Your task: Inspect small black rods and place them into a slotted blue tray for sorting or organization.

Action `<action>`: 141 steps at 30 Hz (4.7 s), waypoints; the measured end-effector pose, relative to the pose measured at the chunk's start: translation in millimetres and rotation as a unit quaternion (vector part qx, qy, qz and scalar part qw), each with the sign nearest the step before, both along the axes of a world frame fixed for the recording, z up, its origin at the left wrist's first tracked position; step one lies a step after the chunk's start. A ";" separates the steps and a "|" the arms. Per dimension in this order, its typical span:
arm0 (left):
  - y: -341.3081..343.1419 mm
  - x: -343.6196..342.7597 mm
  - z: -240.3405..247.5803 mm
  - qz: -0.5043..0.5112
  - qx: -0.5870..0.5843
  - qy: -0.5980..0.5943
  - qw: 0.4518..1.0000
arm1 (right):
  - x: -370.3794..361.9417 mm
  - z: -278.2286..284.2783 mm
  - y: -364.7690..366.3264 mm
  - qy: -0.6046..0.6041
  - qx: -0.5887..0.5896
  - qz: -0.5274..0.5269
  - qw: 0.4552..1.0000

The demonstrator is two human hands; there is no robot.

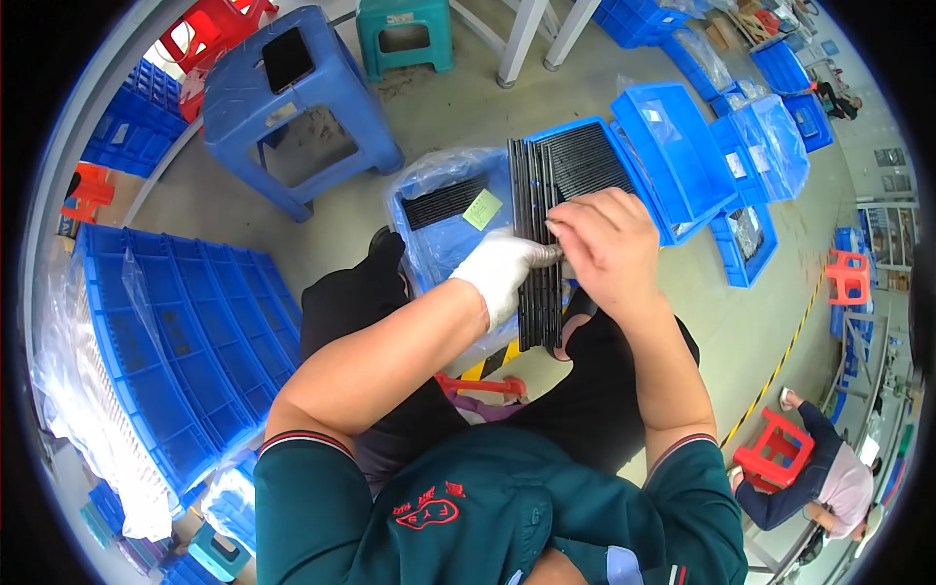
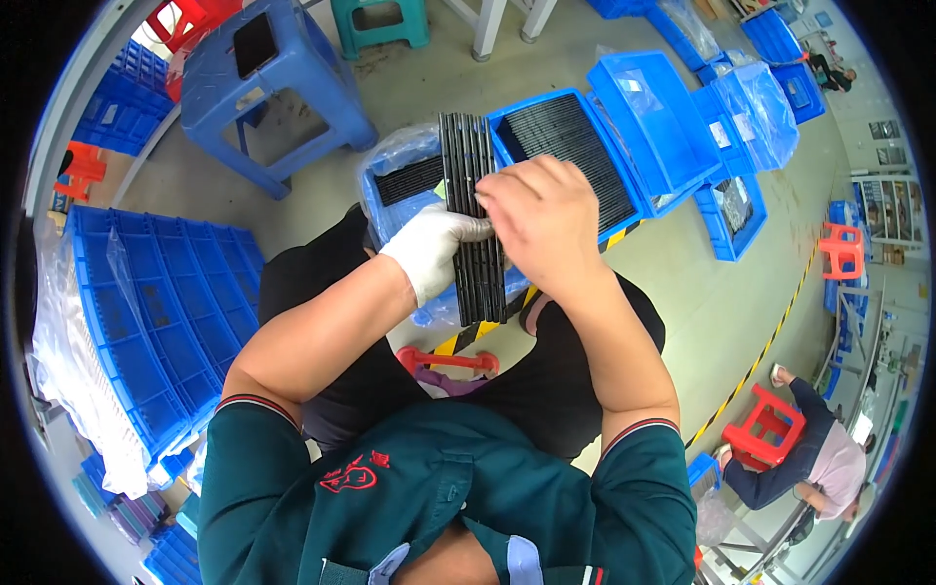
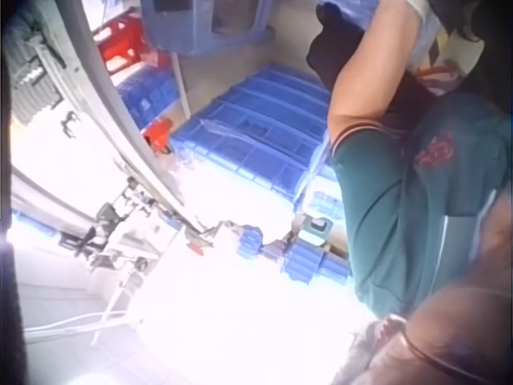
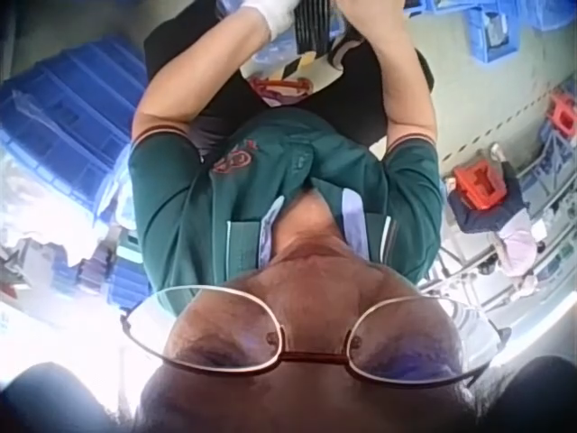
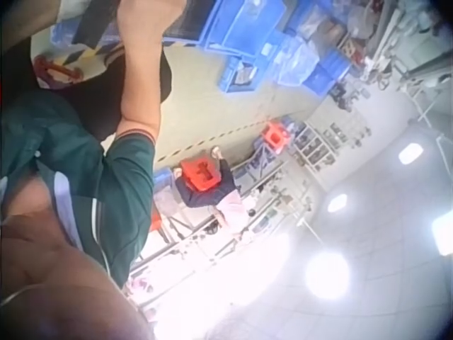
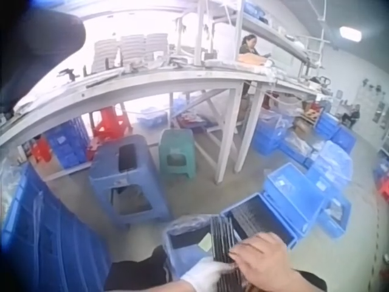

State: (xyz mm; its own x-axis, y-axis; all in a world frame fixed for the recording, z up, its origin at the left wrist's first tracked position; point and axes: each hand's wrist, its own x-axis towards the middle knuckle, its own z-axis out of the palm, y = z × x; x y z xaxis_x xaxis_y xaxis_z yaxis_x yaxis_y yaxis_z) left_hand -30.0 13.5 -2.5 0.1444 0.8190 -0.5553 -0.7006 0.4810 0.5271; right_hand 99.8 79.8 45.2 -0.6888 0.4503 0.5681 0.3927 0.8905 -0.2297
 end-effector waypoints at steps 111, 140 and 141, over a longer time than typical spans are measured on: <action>-14.9 9.7 -3.2 -0.213 0.029 -0.223 0.951 | 0.9 -12.4 27.6 0.142 -0.448 -0.150 0.870; -4.7 -4.2 2.9 -0.103 0.043 -0.149 0.982 | 13.0 5.5 0.6 0.061 -0.077 0.042 0.994; -4.2 -2.2 -3.6 -0.089 0.056 -0.139 0.985 | 10.8 5.6 -1.9 0.052 -0.024 0.058 0.997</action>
